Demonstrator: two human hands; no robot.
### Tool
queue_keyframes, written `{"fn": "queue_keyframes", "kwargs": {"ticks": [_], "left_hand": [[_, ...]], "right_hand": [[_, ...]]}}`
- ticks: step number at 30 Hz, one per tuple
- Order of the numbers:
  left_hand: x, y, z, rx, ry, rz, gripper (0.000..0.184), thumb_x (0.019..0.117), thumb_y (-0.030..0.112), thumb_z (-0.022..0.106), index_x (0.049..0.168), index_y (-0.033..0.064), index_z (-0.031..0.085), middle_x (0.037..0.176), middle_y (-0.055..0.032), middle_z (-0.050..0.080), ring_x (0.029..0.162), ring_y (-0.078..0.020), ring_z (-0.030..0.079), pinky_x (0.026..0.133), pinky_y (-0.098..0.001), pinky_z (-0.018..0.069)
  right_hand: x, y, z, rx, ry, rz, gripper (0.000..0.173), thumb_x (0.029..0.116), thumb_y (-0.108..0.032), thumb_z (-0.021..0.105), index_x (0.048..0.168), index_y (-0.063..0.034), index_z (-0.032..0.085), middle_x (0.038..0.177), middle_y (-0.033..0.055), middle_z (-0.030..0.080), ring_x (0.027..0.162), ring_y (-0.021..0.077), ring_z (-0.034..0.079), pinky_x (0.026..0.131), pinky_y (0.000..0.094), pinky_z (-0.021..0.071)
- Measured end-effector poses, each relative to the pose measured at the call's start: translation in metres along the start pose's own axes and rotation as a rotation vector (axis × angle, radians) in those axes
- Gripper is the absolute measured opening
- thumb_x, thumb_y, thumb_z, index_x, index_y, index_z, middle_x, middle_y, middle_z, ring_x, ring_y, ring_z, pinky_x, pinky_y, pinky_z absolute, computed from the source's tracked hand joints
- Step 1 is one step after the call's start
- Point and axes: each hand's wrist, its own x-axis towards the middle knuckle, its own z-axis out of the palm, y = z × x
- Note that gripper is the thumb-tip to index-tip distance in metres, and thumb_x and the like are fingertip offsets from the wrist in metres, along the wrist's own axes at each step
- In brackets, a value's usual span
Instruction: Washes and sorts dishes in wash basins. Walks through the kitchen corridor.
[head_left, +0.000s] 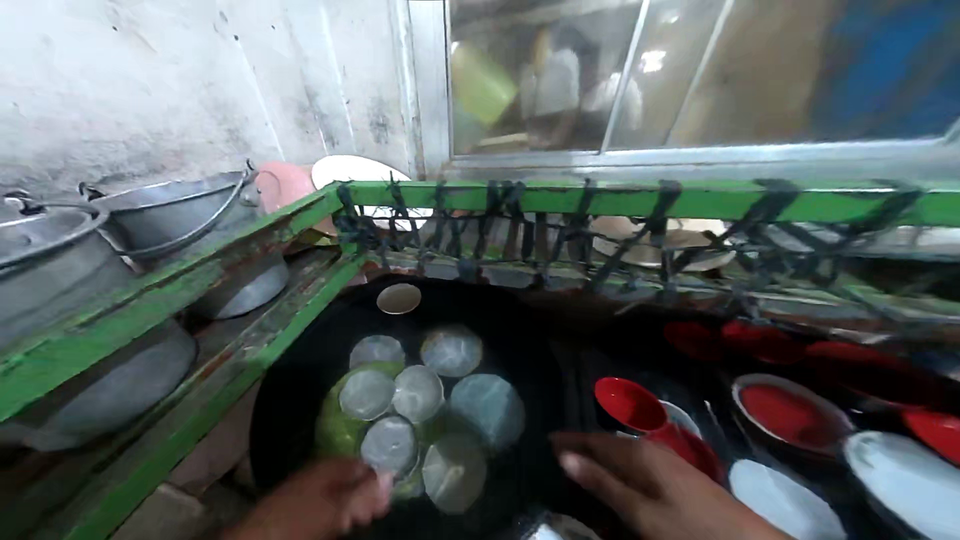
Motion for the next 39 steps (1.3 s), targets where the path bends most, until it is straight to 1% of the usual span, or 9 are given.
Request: {"fn": "queue_keyframes", "kwargs": {"ticks": [4, 7, 12, 17, 22, 26, 34, 36, 39], "left_hand": [[0.116, -0.027, -0.073, -0.029, 0.32, -0.222, 0.046, 0.1096, 0.034, 0.046, 0.138, -0.0014, 0.055, 0.13, -0.0224, 0.062, 0.113, -0.0321, 0.063, 0.099, -0.0482, 0.0504], [0.199, -0.062, -0.099, 0.108, 0.492, -0.322, 0.045, 0.1066, 0.033, 0.054, 0.133, -0.0029, 0.06, 0.132, -0.0254, 0.061, 0.119, -0.0354, 0.061, 0.103, -0.051, 0.0467], [0.274, -0.099, -0.1, 0.18, 0.439, -0.384, 0.05, 0.1081, 0.029, 0.049, 0.144, -0.0058, 0.049, 0.146, -0.0283, 0.051, 0.138, -0.0391, 0.048, 0.114, -0.0533, 0.0373], [0.309, -0.118, -0.081, -0.018, 0.544, -0.321, 0.046, 0.1074, 0.019, 0.053, 0.144, -0.0092, 0.048, 0.146, -0.0296, 0.05, 0.138, -0.0382, 0.048, 0.116, -0.0469, 0.0361], [0.296, -0.09, -0.081, 0.292, 0.43, -0.416, 0.056, 0.1036, 0.021, 0.057, 0.15, -0.0046, 0.041, 0.155, -0.0269, 0.042, 0.145, -0.039, 0.039, 0.119, -0.0507, 0.0321], [0.282, -0.065, -0.1, 0.348, 0.504, -0.232, 0.052, 0.0976, 0.016, 0.063, 0.146, 0.0041, 0.049, 0.141, -0.0251, 0.056, 0.133, -0.0402, 0.053, 0.111, -0.0569, 0.0419], [0.196, -0.037, -0.081, 0.254, 0.981, 0.072, 0.031, 0.1005, 0.008, 0.059, 0.128, -0.0079, 0.059, 0.117, -0.0311, 0.066, 0.112, -0.0452, 0.065, 0.099, -0.0603, 0.0487], [0.187, -0.04, -0.061, 0.102, 1.081, 0.106, 0.048, 0.0982, 0.005, 0.059, 0.142, -0.0091, 0.047, 0.126, -0.0347, 0.061, 0.117, -0.0476, 0.062, 0.102, -0.0601, 0.0472], [0.184, -0.029, -0.033, -0.154, 1.029, 0.099, 0.068, 0.0975, -0.001, 0.053, 0.16, 0.0102, 0.029, 0.151, -0.0241, 0.049, 0.131, -0.0397, 0.056, 0.107, -0.0562, 0.046]], "right_hand": [[0.141, 0.022, 0.007, -0.279, -0.16, 0.239, 0.051, 0.1074, -0.04, 0.053, 0.131, 0.0041, 0.062, 0.128, 0.0282, 0.063, 0.123, 0.0415, 0.06, 0.106, 0.0586, 0.0447], [0.21, 0.049, 0.031, -0.371, -0.206, 0.417, 0.055, 0.1052, -0.036, 0.057, 0.136, 0.0091, 0.057, 0.142, 0.0314, 0.055, 0.136, 0.0444, 0.052, 0.112, 0.061, 0.04], [0.241, 0.071, 0.058, -0.234, -0.113, 0.537, 0.061, 0.1048, -0.024, 0.059, 0.155, 0.0042, 0.038, 0.158, 0.0286, 0.039, 0.148, 0.044, 0.037, 0.119, 0.0613, 0.0312], [0.258, 0.093, 0.063, -0.24, -0.144, 0.502, 0.07, 0.0998, -0.029, 0.068, 0.152, 0.008, 0.039, 0.157, 0.0298, 0.04, 0.149, 0.0432, 0.036, 0.122, 0.0554, 0.0276], [0.252, 0.092, 0.063, -0.361, -0.161, 0.456, 0.06, 0.1021, -0.022, 0.063, 0.152, 0.0038, 0.043, 0.156, 0.0287, 0.043, 0.147, 0.044, 0.04, 0.12, 0.0579, 0.0315], [0.264, 0.094, 0.05, -0.325, -0.107, 0.255, 0.057, 0.0935, -0.027, 0.074, 0.144, -0.006, 0.057, 0.145, 0.0251, 0.056, 0.136, 0.0426, 0.052, 0.113, 0.0611, 0.04], [0.254, 0.09, 0.019, 0.269, 0.381, -0.004, 0.036, 0.0962, -0.022, 0.073, 0.128, -0.0042, 0.07, 0.121, 0.0168, 0.071, 0.113, 0.0252, 0.068, 0.104, 0.044, 0.0525], [0.253, 0.087, 0.016, 0.515, 0.502, 0.026, 0.035, 0.0955, -0.015, 0.074, 0.128, -0.0022, 0.068, 0.121, 0.0164, 0.07, 0.11, 0.0222, 0.068, 0.099, 0.0408, 0.0553], [0.258, 0.071, 0.023, 0.814, 0.594, 0.064, 0.032, 0.0956, -0.003, 0.07, 0.127, 0.0026, 0.064, 0.115, 0.0157, 0.069, 0.1, 0.0181, 0.068, 0.088, 0.0349, 0.058]]}}
